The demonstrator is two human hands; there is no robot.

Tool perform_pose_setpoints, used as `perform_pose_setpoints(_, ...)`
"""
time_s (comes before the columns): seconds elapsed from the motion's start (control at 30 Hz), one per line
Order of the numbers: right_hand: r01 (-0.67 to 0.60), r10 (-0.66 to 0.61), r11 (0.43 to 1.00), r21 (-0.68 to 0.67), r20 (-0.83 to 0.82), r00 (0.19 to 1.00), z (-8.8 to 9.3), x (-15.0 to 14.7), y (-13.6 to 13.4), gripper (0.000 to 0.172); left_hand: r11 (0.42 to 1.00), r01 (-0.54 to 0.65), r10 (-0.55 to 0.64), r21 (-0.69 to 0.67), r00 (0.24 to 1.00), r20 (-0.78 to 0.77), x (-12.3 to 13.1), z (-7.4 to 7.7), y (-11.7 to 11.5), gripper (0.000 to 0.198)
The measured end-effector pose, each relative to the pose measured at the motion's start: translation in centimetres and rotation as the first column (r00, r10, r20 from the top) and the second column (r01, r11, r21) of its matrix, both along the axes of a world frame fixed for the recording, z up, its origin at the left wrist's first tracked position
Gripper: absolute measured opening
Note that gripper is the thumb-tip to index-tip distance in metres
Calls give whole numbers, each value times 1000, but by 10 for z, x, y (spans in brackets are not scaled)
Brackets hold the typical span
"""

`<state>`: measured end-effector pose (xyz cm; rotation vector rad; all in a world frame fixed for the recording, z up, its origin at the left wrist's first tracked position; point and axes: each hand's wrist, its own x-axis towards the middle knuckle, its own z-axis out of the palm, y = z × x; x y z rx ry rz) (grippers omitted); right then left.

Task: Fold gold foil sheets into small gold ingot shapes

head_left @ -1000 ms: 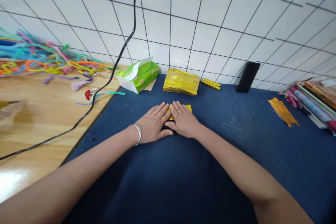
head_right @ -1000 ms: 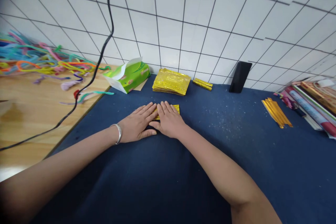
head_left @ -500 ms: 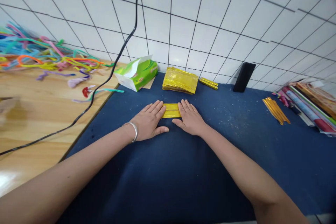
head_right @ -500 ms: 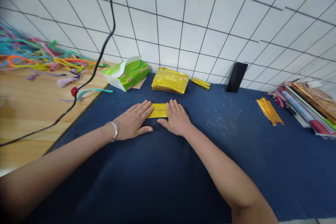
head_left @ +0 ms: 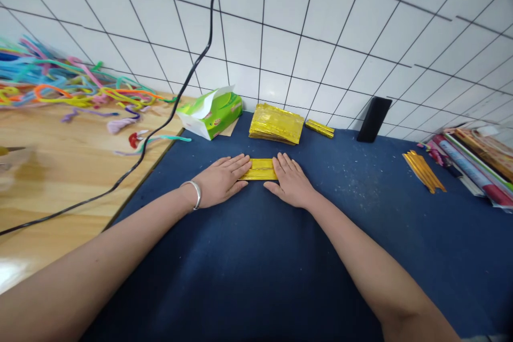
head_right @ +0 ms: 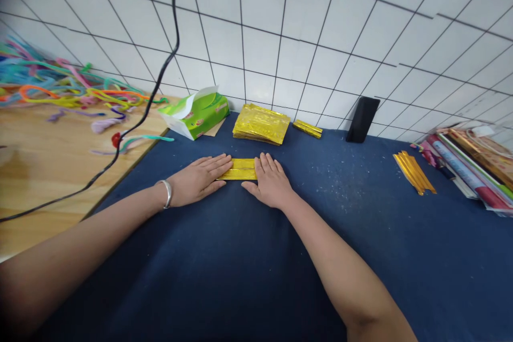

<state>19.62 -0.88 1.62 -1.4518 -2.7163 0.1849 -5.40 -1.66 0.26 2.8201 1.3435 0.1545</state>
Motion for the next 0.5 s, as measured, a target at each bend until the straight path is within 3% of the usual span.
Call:
perform_pose_setpoints(0.27,9,-8,999,40,-17,1000,-3,1,-1,80,997,38,-43,70,997,66,-1,3,2,52)
perform_pose_setpoints(0.5,28,-27,997,67,-7,1000,-4,1,0,71,981,150,-156,125,987,38,-1,1,2,44)
